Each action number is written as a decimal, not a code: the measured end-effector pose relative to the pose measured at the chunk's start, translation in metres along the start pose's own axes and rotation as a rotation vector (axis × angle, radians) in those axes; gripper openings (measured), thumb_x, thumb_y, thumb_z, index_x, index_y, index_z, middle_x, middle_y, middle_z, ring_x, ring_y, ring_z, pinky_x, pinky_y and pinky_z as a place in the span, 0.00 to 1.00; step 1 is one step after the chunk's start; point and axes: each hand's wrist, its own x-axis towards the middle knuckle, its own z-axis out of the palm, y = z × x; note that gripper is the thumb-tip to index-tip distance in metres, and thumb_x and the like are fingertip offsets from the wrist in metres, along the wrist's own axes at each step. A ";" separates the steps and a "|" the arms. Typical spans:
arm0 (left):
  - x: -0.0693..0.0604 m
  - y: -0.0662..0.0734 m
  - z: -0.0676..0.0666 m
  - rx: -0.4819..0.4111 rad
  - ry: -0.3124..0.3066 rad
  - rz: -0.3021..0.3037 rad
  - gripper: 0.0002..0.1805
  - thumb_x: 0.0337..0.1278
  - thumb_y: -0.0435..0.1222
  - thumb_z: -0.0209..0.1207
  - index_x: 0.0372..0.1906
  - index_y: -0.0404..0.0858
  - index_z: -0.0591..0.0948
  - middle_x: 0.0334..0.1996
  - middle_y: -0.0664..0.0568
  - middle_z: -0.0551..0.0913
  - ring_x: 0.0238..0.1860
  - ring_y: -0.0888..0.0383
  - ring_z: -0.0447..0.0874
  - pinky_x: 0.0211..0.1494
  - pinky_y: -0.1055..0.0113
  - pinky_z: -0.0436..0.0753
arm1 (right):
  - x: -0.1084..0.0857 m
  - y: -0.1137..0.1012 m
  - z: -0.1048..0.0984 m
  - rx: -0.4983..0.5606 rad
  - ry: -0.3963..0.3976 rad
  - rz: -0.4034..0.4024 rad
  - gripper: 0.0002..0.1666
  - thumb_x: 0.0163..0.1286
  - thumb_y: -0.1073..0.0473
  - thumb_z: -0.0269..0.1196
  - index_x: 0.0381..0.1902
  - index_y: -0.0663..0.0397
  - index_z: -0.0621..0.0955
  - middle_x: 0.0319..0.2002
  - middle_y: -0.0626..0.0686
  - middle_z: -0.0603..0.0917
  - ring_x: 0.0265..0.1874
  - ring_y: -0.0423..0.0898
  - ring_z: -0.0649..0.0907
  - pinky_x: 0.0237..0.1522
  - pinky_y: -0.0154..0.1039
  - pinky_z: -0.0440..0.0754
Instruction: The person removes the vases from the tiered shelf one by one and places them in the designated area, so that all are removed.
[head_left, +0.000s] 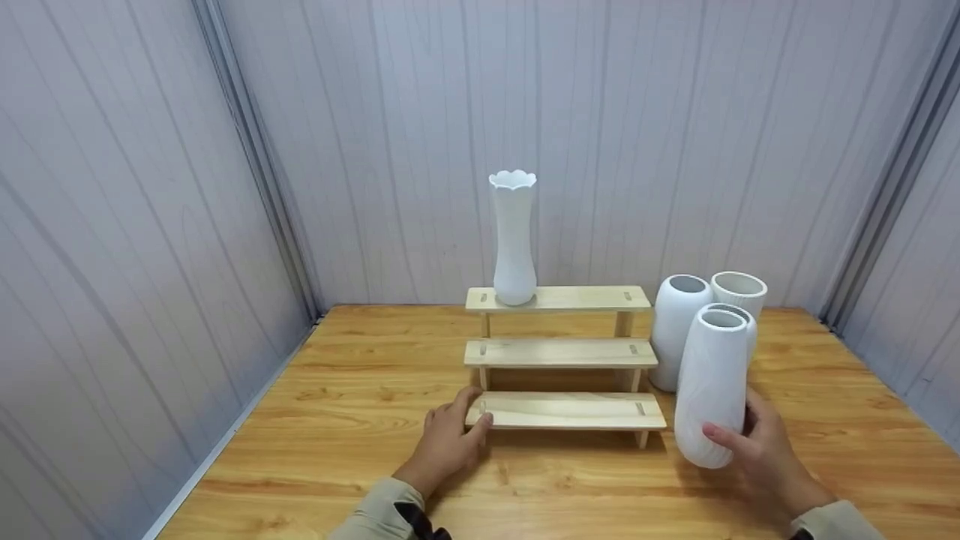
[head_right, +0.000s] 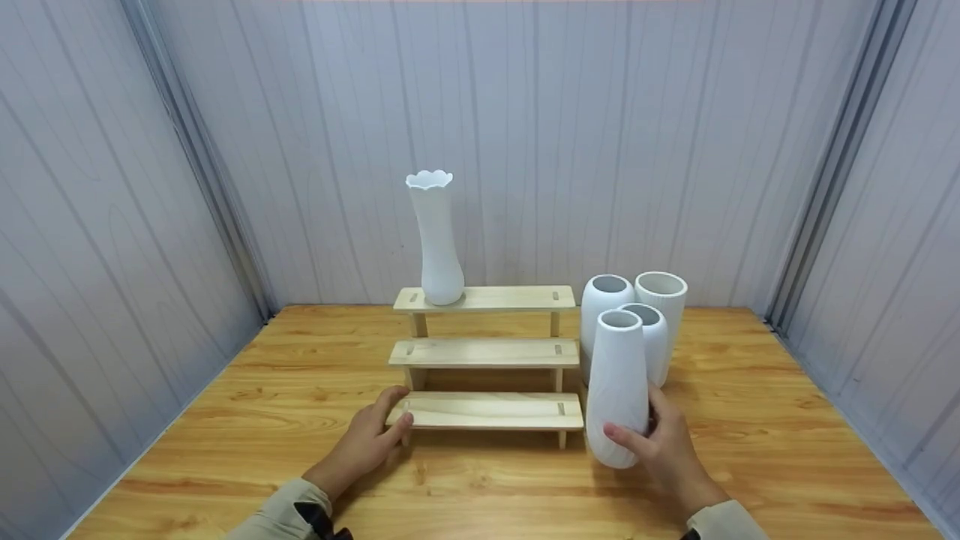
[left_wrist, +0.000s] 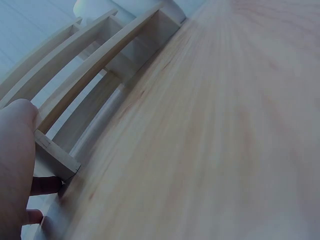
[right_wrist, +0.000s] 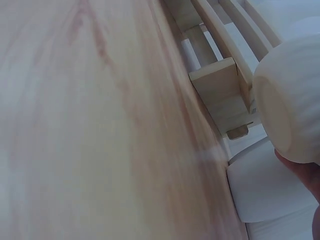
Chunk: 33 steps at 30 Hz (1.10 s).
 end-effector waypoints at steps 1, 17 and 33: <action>0.000 0.000 0.000 -0.002 -0.001 0.000 0.30 0.74 0.59 0.48 0.70 0.48 0.69 0.66 0.48 0.77 0.65 0.38 0.72 0.70 0.38 0.56 | 0.000 0.001 0.000 0.011 -0.004 0.002 0.38 0.64 0.72 0.65 0.70 0.56 0.66 0.58 0.43 0.79 0.55 0.37 0.80 0.52 0.29 0.78; -0.001 0.001 0.000 -0.001 -0.009 -0.003 0.29 0.73 0.58 0.50 0.70 0.49 0.69 0.67 0.50 0.76 0.67 0.39 0.71 0.71 0.37 0.55 | -0.005 0.016 0.006 -0.260 -0.031 0.023 0.44 0.64 0.62 0.72 0.72 0.63 0.63 0.63 0.60 0.74 0.53 0.27 0.76 0.51 0.25 0.75; 0.000 0.001 0.000 -0.006 -0.007 -0.011 0.28 0.73 0.58 0.50 0.69 0.49 0.69 0.66 0.49 0.76 0.67 0.39 0.71 0.72 0.38 0.54 | -0.007 0.019 0.006 -0.371 -0.007 0.015 0.42 0.64 0.59 0.73 0.70 0.64 0.66 0.62 0.66 0.77 0.50 0.24 0.75 0.50 0.25 0.74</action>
